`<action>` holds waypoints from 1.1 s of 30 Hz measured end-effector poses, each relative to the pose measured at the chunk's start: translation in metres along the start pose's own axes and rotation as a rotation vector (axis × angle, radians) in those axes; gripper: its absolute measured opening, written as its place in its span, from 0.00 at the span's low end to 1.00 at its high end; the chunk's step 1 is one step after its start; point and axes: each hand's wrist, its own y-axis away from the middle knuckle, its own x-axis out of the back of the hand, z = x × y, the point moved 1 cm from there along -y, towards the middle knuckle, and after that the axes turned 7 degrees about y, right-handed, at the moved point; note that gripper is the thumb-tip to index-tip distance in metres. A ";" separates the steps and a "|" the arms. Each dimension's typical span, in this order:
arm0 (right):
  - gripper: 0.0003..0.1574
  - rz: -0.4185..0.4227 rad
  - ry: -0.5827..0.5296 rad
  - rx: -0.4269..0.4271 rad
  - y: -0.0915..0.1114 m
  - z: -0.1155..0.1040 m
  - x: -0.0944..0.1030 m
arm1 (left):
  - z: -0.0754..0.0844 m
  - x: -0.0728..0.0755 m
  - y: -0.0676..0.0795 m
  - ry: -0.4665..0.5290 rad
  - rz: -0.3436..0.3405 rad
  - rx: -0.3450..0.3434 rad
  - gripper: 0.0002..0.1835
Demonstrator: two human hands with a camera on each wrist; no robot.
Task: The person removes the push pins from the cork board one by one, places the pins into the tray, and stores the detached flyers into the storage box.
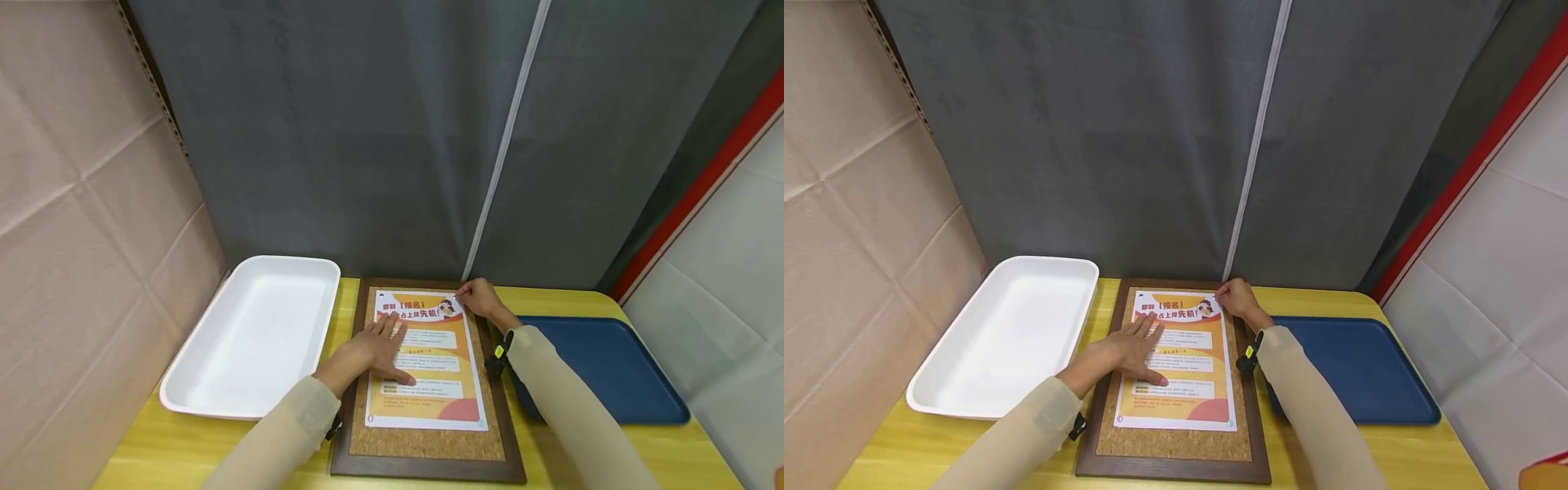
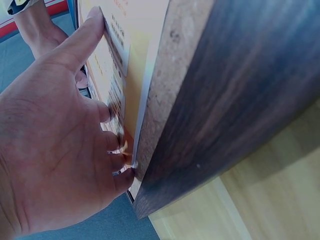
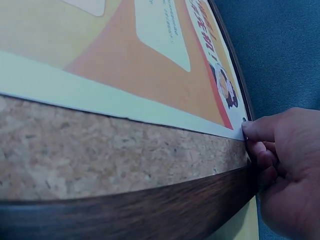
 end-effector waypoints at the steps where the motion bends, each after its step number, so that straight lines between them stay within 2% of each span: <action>1: 0.08 -0.006 0.001 -0.001 0.000 0.000 0.000 | -0.001 -0.002 -0.002 0.000 0.002 -0.003 0.68; 7: 0.09 -0.036 0.015 0.017 0.001 -0.002 0.002 | -0.006 -0.011 -0.012 -0.011 0.011 -0.002 0.69; 10: 0.09 -0.050 0.025 0.030 -0.001 -0.002 0.002 | -0.005 -0.008 -0.010 -0.007 0.006 0.006 0.69; 13: 0.09 -0.065 0.030 0.026 -0.002 -0.002 0.001 | -0.001 0.000 -0.001 -0.001 0.002 0.009 0.68; 18: 0.09 -0.084 0.040 0.025 -0.002 -0.004 0.002 | 0.002 0.002 0.005 0.009 0.014 0.006 0.68; 28: 0.09 -0.096 0.065 0.058 -0.003 -0.003 0.002 | 0.001 0.003 0.003 0.018 0.008 0.013 0.68; 33: 0.09 -0.116 0.064 0.053 -0.005 0.000 0.000 | -0.003 -0.002 -0.004 0.011 0.018 0.013 0.70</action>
